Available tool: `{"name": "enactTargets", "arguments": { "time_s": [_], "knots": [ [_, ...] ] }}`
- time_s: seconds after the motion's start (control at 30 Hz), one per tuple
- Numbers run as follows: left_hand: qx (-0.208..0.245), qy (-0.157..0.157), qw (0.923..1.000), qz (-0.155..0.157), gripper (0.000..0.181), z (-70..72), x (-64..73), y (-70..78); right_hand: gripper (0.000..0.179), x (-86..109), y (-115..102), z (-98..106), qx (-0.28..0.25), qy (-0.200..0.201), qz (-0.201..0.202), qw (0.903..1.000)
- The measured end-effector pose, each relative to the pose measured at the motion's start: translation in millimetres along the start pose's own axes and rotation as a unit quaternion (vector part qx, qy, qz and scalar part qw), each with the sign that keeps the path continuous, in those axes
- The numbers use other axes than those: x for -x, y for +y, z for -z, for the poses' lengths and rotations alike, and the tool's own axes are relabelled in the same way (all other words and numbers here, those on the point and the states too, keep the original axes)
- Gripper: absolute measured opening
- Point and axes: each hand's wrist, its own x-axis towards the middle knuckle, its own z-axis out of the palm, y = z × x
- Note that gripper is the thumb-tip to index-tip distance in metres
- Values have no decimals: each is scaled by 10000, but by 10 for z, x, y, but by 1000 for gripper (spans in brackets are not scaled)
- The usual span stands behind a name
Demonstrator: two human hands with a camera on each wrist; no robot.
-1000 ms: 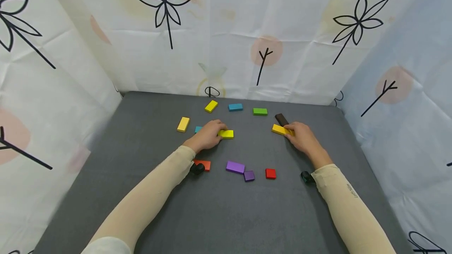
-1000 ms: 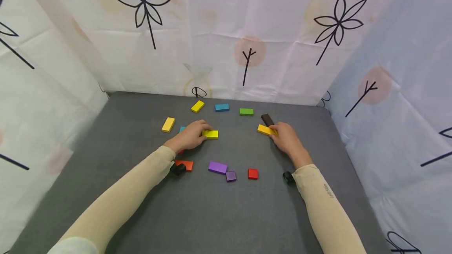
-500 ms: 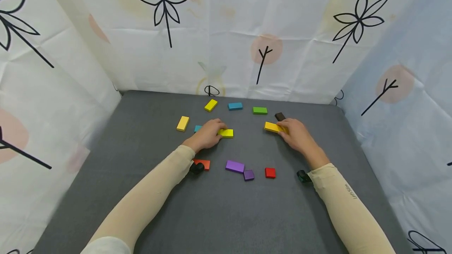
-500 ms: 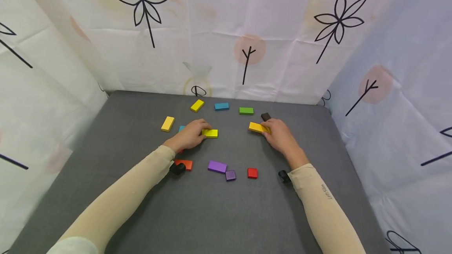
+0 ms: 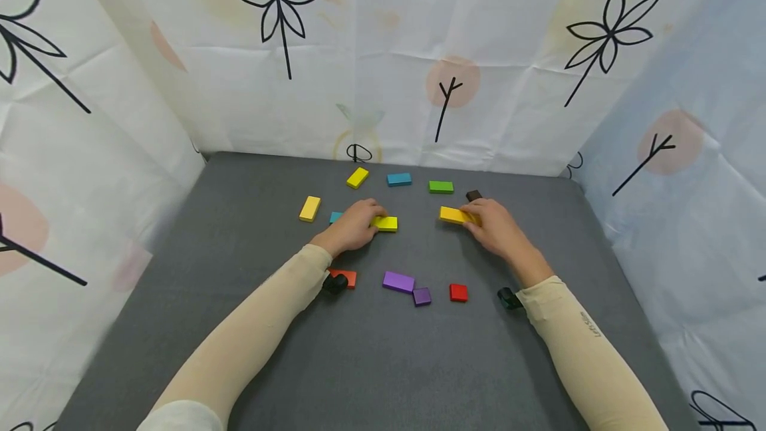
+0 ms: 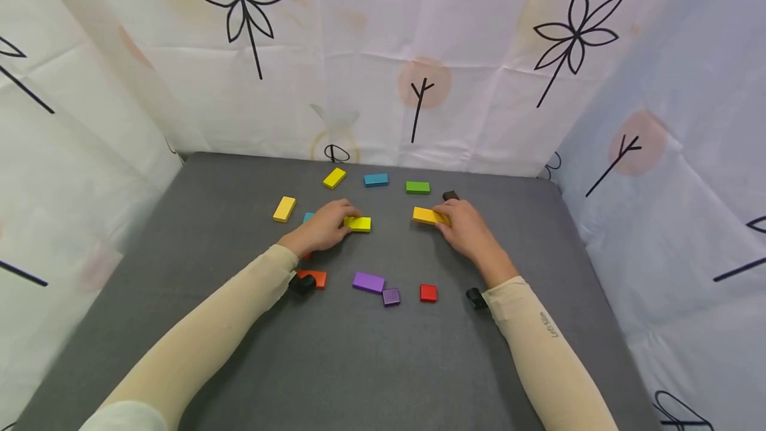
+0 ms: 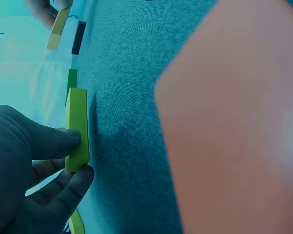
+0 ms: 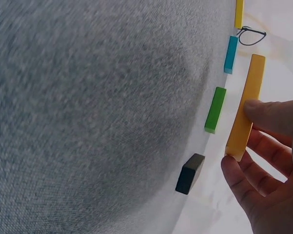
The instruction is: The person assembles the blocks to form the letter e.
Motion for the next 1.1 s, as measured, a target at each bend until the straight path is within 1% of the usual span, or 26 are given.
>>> {"name": "enactTargets", "arguments": {
  "time_s": [0.33,0.67,1.1],
  "knots": [
    [-15,3,9999,-116,35,35,-25,65,37,-46,-60,-38,2,-56,118,9999],
    [-9,-12,9999,-129,35,32,-40,102,36,-85,-139,-100,-27,-94,316,9995],
    [21,5,9999,-138,35,17,-63,156,35,-133,-216,-207,-34,-221,330,9992]
  ]
}}
